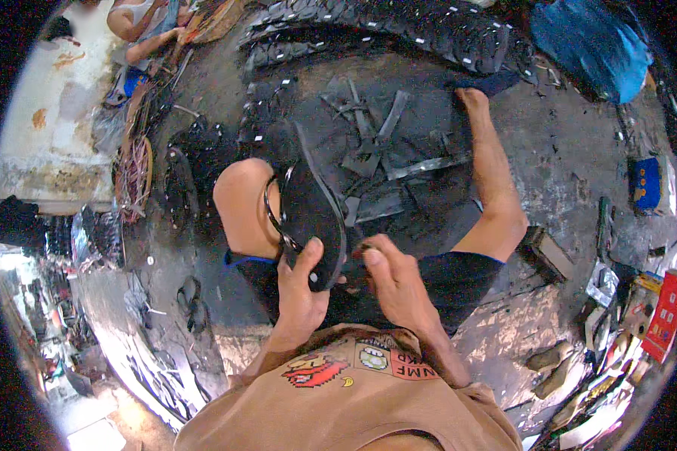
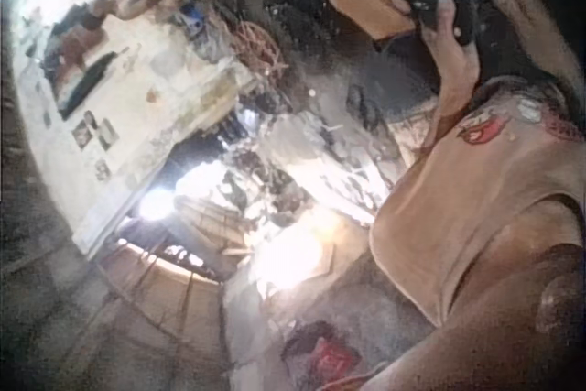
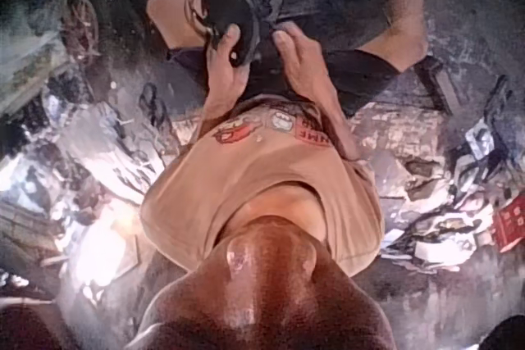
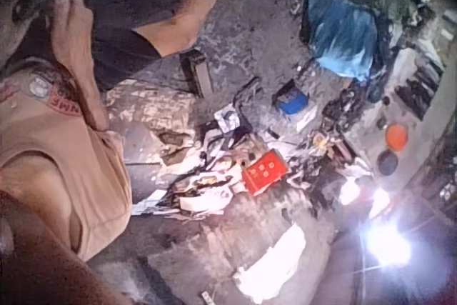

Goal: The person sits on the floor and uses a knife to trim excess rubber from the edges of black flip-flops. They handle the sandals one at a time, scraping the knife along the perimeter to remove thin strips of material.

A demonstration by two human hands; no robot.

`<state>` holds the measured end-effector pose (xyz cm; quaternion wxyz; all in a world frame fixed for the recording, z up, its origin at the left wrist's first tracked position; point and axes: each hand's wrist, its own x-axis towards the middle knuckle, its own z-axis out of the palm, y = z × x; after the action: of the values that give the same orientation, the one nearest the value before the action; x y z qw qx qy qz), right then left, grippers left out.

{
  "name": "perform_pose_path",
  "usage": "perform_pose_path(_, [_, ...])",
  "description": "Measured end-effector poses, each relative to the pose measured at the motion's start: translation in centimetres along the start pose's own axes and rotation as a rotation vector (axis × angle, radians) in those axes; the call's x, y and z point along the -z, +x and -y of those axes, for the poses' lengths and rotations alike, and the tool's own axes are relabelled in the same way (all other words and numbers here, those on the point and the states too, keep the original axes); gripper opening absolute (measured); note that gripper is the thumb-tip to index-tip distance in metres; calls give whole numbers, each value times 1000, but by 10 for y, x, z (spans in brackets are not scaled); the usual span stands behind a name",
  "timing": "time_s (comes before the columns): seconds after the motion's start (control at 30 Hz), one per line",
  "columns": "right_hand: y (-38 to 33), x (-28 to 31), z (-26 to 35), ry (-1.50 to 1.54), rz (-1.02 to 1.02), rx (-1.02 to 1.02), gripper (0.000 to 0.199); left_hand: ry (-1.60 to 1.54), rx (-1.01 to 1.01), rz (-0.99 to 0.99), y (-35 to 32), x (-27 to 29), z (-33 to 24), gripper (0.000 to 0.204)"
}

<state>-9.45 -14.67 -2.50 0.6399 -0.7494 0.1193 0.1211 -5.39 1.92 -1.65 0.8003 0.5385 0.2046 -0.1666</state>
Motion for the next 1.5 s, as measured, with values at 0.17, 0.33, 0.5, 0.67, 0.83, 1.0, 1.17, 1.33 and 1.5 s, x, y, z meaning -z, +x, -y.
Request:
perform_pose_path(0.17, [-53,8,-41,-167,45,-106,31,22,-18,-106,-3,9,11,29])
perform_pose_path(0.33, [-87,10,-49,-218,86,-146,31,123,-85,-58,-4,12,15,24])
perform_pose_path(0.5, [-4,3,-56,-123,92,9,29,101,18,-55,-8,17,16,31])
perform_pose_path(0.67, [84,-28,-50,-78,-61,223,32,79,75,-22,-18,22,15,51])
perform_pose_path(0.83, [154,-26,-36,545,-230,201,34,135,145,-73,-20,14,4,57])
perform_pose_path(1.0, [124,6,20,343,-317,323,39,786,-359,293,-1,23,-8,70])
perform_pose_path(1.17, [63,-4,37,257,-374,501,32,552,-341,175,43,-21,-58,70])
perform_pose_path(1.33, [-31,15,-28,-108,-167,296,32,378,-120,24,26,-12,-81,65])
perform_pose_path(1.5, [-121,-3,-72,-231,-100,55,22,252,-3,146,19,0,-75,56])
